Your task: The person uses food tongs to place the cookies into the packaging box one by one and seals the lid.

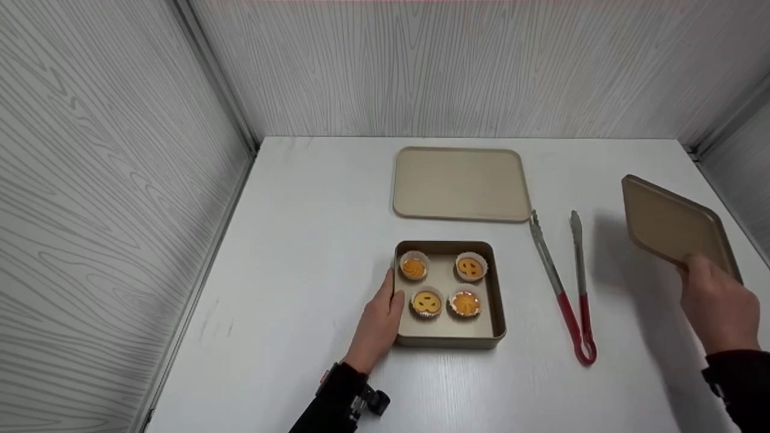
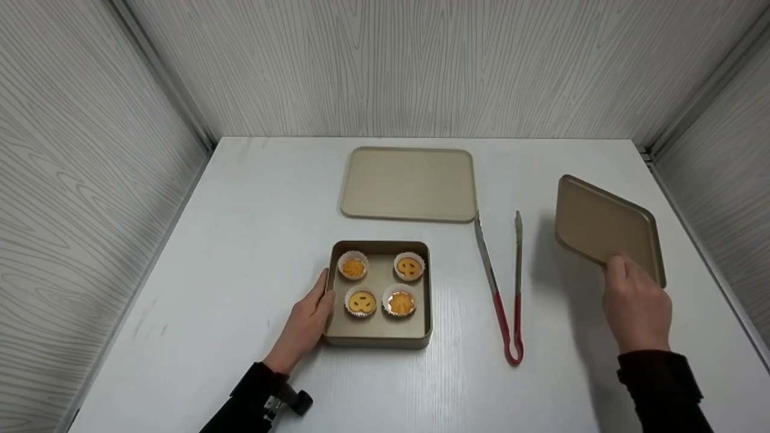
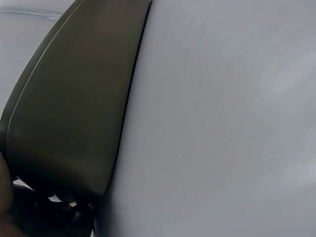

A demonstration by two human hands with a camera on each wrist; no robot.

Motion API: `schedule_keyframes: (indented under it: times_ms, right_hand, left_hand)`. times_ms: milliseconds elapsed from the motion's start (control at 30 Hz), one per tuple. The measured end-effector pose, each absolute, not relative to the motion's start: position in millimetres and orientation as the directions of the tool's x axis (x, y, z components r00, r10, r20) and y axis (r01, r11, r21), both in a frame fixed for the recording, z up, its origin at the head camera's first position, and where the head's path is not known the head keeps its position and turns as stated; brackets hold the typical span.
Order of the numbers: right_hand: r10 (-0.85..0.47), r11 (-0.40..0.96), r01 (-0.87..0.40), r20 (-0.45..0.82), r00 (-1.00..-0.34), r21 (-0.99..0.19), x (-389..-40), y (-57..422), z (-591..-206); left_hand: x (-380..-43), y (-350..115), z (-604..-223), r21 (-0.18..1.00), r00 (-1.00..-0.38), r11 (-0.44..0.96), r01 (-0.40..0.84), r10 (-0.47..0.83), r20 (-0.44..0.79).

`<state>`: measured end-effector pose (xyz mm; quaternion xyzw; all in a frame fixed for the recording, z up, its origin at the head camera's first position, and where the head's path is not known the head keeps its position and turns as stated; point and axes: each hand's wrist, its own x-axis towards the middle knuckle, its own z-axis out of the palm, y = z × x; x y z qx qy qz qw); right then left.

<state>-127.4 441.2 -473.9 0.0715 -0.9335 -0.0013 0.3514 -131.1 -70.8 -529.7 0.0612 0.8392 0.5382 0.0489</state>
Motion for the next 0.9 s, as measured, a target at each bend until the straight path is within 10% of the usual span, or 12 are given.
schedule_keyframes:
  times_ms: [900]
  right_hand:
    - [-0.306, 0.912, -0.401, 0.796, -0.522, 0.087, -130.2, 362.1, -434.7]
  left_hand:
    - [-130.9, -71.7, -530.5, 0.908, -0.987, 0.415, 0.060, 0.160, -0.008]
